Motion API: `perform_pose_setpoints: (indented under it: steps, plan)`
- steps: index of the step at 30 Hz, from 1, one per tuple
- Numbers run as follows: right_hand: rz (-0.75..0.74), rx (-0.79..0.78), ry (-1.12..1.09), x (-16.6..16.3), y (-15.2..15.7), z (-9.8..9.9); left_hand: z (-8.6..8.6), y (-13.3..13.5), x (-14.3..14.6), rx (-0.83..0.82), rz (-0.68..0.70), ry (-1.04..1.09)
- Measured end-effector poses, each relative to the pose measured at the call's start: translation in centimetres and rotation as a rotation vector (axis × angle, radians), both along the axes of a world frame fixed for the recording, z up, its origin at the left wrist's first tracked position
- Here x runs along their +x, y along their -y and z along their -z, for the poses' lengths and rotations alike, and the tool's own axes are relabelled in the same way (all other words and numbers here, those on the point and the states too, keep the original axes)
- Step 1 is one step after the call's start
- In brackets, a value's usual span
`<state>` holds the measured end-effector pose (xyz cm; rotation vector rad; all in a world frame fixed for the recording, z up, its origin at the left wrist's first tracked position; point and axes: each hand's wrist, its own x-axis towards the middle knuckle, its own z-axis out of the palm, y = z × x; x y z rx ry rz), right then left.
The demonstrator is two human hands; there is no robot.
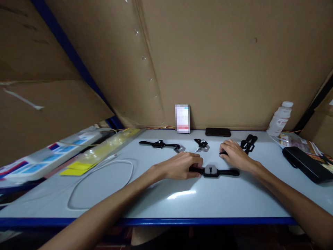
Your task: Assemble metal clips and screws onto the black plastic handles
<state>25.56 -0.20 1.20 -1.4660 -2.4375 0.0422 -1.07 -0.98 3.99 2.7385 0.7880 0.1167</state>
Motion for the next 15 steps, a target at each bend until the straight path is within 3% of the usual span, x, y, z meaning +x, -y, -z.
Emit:
perform_pose_setpoints:
  steps: [4,8,12,15]
  plan:
    - [0.037,-0.027,-0.035,-0.2,0.5,-0.4,0.2,-0.1,-0.1,0.004,0.001,0.008]
    - [0.061,-0.131,-0.368,-0.5,0.8,-0.9,0.3,-0.1,-0.1,0.011,0.005,0.011]
    - [-0.010,-0.401,-0.765,-0.7,1.1,-1.5,0.3,-0.2,-0.1,0.002,0.012,0.006]
    - [-0.037,-0.610,-0.850,-1.1,1.5,-1.5,0.3,-0.2,-0.1,0.001,0.018,0.015]
